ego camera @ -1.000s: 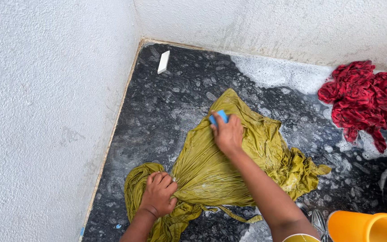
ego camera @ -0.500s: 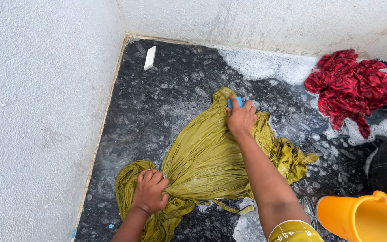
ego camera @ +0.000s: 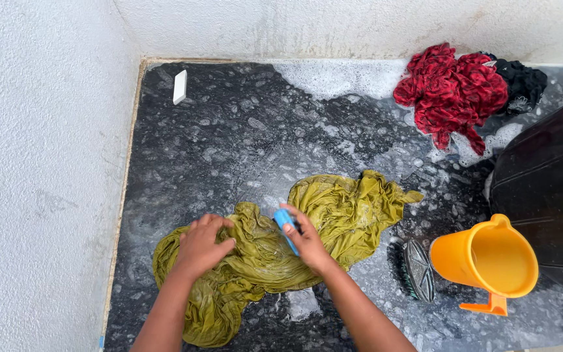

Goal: The person washes clothing by hand in a large basin, wringing it out, scrubbing it on a flat surface with soap and a brush, and then rinsing the workspace.

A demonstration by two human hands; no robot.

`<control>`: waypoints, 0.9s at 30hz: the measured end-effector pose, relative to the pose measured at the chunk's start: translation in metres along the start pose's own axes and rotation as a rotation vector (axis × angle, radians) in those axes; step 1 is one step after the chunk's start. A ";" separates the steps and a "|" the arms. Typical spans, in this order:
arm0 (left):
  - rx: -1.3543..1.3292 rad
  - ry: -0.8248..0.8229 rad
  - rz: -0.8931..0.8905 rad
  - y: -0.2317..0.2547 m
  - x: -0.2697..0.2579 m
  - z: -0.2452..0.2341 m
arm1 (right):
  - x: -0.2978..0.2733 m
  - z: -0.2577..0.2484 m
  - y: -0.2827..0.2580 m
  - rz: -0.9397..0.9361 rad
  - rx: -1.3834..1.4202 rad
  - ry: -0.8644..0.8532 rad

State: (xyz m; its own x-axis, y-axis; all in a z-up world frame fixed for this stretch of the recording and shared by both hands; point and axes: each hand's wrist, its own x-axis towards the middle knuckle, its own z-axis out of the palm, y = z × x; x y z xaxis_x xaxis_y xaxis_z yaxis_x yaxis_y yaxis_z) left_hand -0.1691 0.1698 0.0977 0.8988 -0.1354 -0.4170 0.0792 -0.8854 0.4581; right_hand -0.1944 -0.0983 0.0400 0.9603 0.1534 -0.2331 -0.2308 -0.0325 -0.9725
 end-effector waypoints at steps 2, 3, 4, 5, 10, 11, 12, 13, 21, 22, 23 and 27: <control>0.062 0.356 0.211 0.023 0.012 0.003 | 0.003 -0.026 0.002 -0.094 0.020 0.192; 0.091 0.288 0.179 0.033 0.018 0.007 | 0.005 -0.044 0.000 -0.131 -0.381 0.325; 0.120 0.217 0.142 0.042 0.022 0.014 | 0.008 -0.061 -0.002 -0.161 -0.783 0.450; 0.149 0.146 0.104 0.044 0.023 0.019 | 0.013 -0.077 -0.004 -0.034 -1.035 0.475; 0.083 0.208 -0.065 0.004 0.023 0.035 | 0.018 -0.164 -0.004 0.146 -1.445 0.550; 0.081 0.281 -0.046 -0.008 0.018 0.039 | 0.020 -0.179 -0.003 0.220 -1.381 0.612; 0.014 0.421 -0.007 -0.015 0.014 0.044 | 0.028 -0.189 -0.005 0.288 -1.312 0.678; -0.055 0.559 0.033 -0.021 0.010 0.046 | 0.036 -0.192 -0.008 0.355 -1.240 0.741; -0.086 0.368 -0.075 -0.030 0.009 0.049 | 0.054 0.047 -0.037 -0.162 -1.172 0.102; -0.049 0.415 -0.021 -0.034 0.002 0.050 | 0.047 0.080 -0.042 -0.284 -1.240 -0.109; -0.013 0.463 0.033 -0.038 -0.003 0.050 | 0.049 0.079 -0.051 -0.316 -1.249 -0.155; -0.010 0.472 -0.041 -0.046 -0.004 0.049 | 0.073 0.014 -0.056 -0.154 -1.333 -0.125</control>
State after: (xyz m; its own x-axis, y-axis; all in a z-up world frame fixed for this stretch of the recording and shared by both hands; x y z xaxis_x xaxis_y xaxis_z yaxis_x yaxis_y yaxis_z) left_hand -0.1972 0.1891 0.0395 0.9924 0.1185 -0.0333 0.1206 -0.8812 0.4571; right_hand -0.1141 -0.0716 0.0772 0.9253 0.3284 -0.1896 0.2728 -0.9238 -0.2686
